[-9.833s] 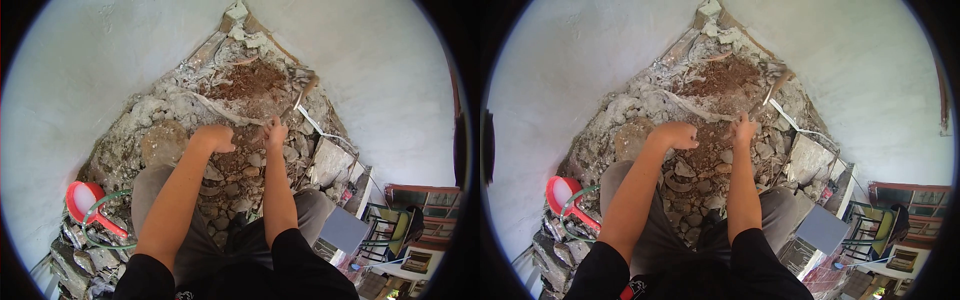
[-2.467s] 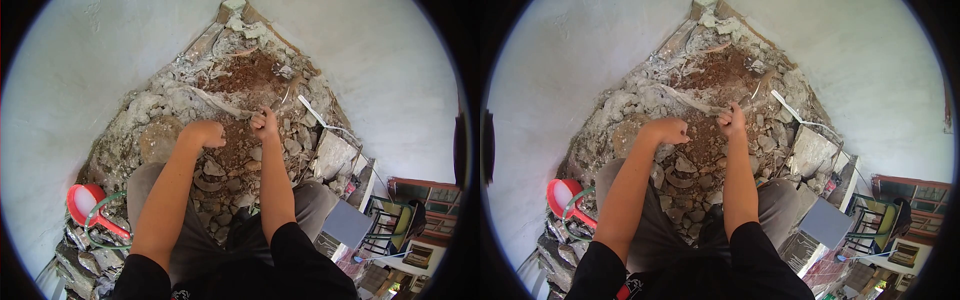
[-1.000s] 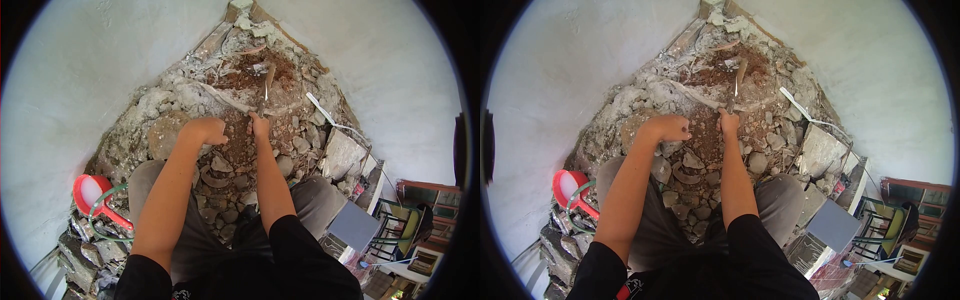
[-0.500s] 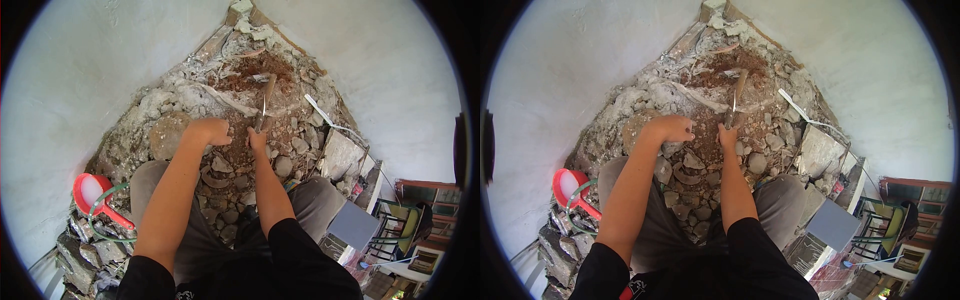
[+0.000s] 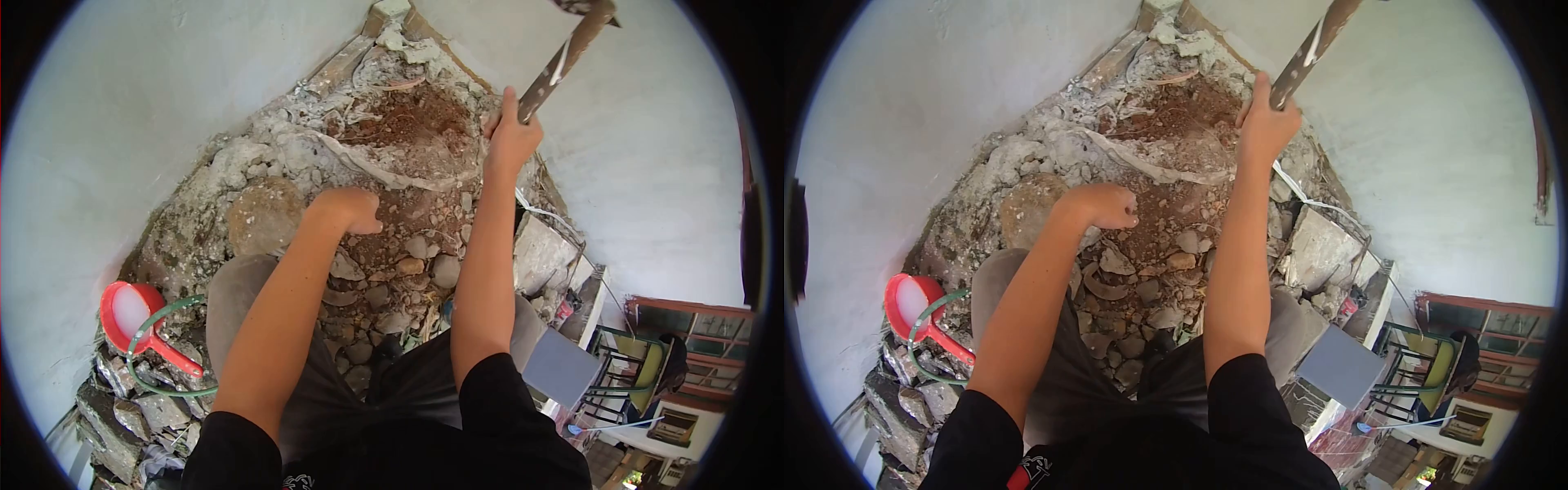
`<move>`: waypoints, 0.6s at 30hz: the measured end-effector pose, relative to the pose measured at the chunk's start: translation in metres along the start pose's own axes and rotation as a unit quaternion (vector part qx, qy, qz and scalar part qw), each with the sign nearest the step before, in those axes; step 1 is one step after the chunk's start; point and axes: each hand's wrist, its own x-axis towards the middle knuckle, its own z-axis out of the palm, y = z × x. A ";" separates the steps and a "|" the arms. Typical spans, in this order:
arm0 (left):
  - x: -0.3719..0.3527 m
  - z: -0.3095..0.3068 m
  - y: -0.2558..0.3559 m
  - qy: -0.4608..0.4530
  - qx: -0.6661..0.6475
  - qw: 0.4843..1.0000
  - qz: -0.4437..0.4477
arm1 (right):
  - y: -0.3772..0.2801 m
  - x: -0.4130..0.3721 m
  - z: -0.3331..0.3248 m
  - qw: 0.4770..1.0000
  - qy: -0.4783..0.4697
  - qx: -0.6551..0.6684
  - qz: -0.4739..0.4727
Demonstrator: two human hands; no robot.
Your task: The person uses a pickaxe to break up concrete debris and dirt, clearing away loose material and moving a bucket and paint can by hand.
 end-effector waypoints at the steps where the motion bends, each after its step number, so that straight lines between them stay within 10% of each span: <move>1: 0.001 0.000 -0.002 0.003 0.010 1.000 0.004 | -0.014 0.018 0.000 0.999 0.004 0.026 -0.029; 5: 0.001 -0.001 -0.007 -0.008 0.021 1.000 0.002 | -0.031 0.065 0.002 0.990 -0.048 0.132 0.001; 10: -0.005 -0.004 -0.013 -0.013 0.012 1.000 -0.019 | 0.094 0.047 -0.011 0.994 0.030 -0.074 0.080; 13: -0.007 -0.005 -0.012 0.001 0.005 1.000 -0.020 | 0.168 -0.006 -0.048 0.900 -0.063 -0.139 0.409; 18: 0.001 -0.002 -0.014 0.008 0.018 1.000 -0.013 | 0.186 -0.051 -0.071 0.873 -0.099 -0.165 0.449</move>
